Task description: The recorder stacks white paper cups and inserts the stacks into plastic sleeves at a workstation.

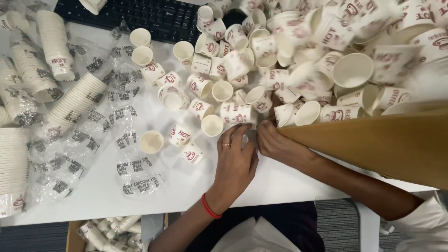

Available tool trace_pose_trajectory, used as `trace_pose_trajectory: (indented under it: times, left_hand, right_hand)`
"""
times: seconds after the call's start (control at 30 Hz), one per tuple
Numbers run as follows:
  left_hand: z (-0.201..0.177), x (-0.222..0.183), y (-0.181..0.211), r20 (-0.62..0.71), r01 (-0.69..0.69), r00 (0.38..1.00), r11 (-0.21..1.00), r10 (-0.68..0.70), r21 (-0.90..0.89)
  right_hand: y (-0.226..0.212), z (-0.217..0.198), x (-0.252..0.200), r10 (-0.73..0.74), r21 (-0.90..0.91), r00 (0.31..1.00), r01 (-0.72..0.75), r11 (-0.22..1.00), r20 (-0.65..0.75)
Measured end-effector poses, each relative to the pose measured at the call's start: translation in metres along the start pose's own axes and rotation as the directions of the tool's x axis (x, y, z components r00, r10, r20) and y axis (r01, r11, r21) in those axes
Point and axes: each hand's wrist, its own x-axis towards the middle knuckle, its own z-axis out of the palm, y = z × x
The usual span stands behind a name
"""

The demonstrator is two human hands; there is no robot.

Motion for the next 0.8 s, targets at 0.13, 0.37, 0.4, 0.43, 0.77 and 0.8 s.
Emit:
trace_pose_trajectory:
  times: [0.13, 0.37, 0.4, 0.43, 0.77, 0.8]
  left_hand:
    - [-0.004, 0.002, 0.003, -0.002, 0.001, 1.0, 1.0, -0.001, -0.001]
    - [0.005, -0.001, 0.001, 0.026, 0.008, 1.0, 1.0, -0.008, 0.022]
    - [0.006, -0.001, 0.0, 0.021, 0.004, 1.0, 0.999, -0.005, 0.034]
    - [0.006, -0.001, 0.0, 0.023, 0.002, 1.0, 0.999, -0.003, 0.035]
    - [0.006, 0.002, 0.006, 0.018, -0.025, 1.0, 1.0, 0.025, 0.01]
    - [0.006, 0.002, 0.007, 0.009, -0.034, 0.999, 0.999, 0.034, 0.022]
  right_hand:
    - [0.019, -0.015, -0.006, 0.025, 0.075, 0.999, -0.022, 0.997, -0.037]
    - [0.025, -0.025, -0.017, 0.057, 0.042, 0.998, -0.058, 0.997, 0.011]
    - [0.022, -0.023, -0.016, 0.036, 0.041, 0.999, -0.036, 0.999, -0.01]
    - [0.02, -0.023, -0.017, 0.038, 0.041, 0.999, -0.038, 0.998, -0.009]
    - [0.077, -0.064, -0.033, 0.237, 0.152, 0.97, -0.229, 0.962, -0.042]
    - [0.082, -0.069, -0.036, 0.304, 0.131, 0.951, -0.296, 0.946, -0.049]
